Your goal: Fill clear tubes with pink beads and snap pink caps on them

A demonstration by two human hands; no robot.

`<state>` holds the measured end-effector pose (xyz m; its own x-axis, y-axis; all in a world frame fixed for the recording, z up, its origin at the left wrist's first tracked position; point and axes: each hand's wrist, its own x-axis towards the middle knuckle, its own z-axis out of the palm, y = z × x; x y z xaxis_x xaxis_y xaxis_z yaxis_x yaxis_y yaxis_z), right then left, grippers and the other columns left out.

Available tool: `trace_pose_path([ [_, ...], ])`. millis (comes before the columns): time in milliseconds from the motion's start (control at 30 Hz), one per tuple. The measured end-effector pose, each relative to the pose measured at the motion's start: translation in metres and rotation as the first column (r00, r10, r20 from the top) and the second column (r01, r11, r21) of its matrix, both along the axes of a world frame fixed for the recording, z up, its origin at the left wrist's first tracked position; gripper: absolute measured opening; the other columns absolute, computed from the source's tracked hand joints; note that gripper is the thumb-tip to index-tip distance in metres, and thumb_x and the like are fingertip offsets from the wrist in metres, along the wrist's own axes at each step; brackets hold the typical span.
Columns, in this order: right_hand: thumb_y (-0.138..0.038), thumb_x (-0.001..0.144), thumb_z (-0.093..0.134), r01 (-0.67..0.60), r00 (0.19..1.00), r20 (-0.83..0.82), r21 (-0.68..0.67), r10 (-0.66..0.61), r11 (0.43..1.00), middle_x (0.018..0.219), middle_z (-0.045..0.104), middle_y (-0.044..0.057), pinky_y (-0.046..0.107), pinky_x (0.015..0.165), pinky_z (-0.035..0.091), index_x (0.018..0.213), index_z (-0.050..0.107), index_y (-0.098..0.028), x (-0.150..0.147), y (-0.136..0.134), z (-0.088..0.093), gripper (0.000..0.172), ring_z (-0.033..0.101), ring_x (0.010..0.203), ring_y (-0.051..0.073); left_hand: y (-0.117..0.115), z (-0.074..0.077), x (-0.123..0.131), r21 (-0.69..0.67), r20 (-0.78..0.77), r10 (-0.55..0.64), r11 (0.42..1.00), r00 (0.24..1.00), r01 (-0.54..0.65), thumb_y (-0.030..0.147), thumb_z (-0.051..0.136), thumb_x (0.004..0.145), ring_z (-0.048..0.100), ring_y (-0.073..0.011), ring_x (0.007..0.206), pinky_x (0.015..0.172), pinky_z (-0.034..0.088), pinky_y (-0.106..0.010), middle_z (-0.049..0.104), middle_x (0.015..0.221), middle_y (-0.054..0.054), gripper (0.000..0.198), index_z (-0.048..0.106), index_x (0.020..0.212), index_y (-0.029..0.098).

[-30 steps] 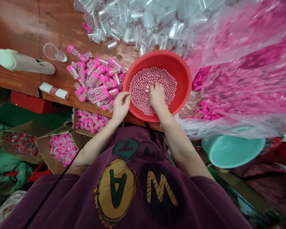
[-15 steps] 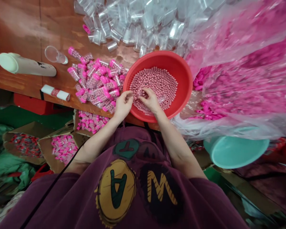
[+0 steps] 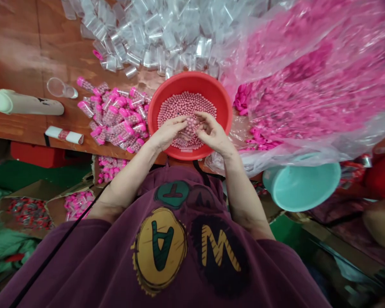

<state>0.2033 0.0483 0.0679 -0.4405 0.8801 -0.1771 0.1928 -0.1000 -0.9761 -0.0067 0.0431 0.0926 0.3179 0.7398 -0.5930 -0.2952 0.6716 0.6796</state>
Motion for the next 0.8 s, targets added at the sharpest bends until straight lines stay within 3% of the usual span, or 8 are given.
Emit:
trace_pose_path([
  [133,-0.037,0.096,0.074,-0.022,1.0,-0.008,-0.042,0.022,0.999,0.109,0.072,0.002,0.037,0.091,0.062,0.123,0.071,-0.026,0.011,0.006,0.02,0.03,0.066,0.094,0.018,0.003,0.015,0.01,-0.046,0.04,-0.048,0.998,0.998,0.049,0.017,0.067,0.094,0.065,-0.0117,0.074,0.068,0.051,-0.023,0.074,0.089,-0.004,0.019,0.079,0.108,0.014],
  [300,-0.029,0.087,0.082,-0.125,0.992,0.006,-0.148,0.127,0.981,0.089,0.066,-0.002,0.03,0.074,0.056,0.11,0.066,-0.024,0.023,0.008,0.025,0.028,0.062,0.082,0.015,0.001,0.024,0.023,-0.097,-0.03,-0.099,0.991,0.995,0.096,0.008,0.061,0.091,0.056,-0.0085,0.064,0.061,0.042,-0.021,0.067,0.078,-0.001,0.014,0.074,0.087,0.013],
  [433,-0.025,0.082,0.081,-0.161,0.987,-0.007,-0.196,0.163,0.967,0.087,0.064,-0.004,0.028,0.07,0.051,0.104,0.062,-0.025,0.027,0.007,0.022,0.029,0.06,0.078,0.014,0.002,0.028,0.03,-0.129,-0.059,-0.135,0.983,0.989,0.126,0.01,0.062,0.092,0.051,-0.0074,0.059,0.058,0.038,-0.02,0.064,0.072,0.0,0.015,0.07,0.08,0.013],
  [600,-0.03,0.082,0.081,-0.151,0.985,-0.128,-0.277,0.119,0.949,0.087,0.062,-0.005,0.027,0.071,0.05,0.102,0.058,-0.026,0.022,0.003,0.011,0.032,0.059,0.078,0.013,0.004,0.023,0.029,-0.121,-0.073,-0.132,0.985,0.989,0.123,0.01,0.063,0.093,0.05,-0.0067,0.057,0.059,0.037,-0.021,0.062,0.068,0.001,0.02,0.069,0.074,0.013],
  [800,-0.033,0.081,0.083,-0.102,0.989,-0.132,-0.254,0.07,0.962,0.087,0.061,-0.004,0.029,0.072,0.05,0.099,0.055,-0.027,0.005,-0.001,0.001,0.034,0.057,0.078,0.013,0.007,0.011,0.015,-0.089,-0.135,-0.139,0.988,0.981,0.127,0.01,0.065,0.093,0.054,-0.0084,0.063,0.064,0.039,-0.022,0.068,0.072,0.001,0.014,0.074,0.082,0.014],
])
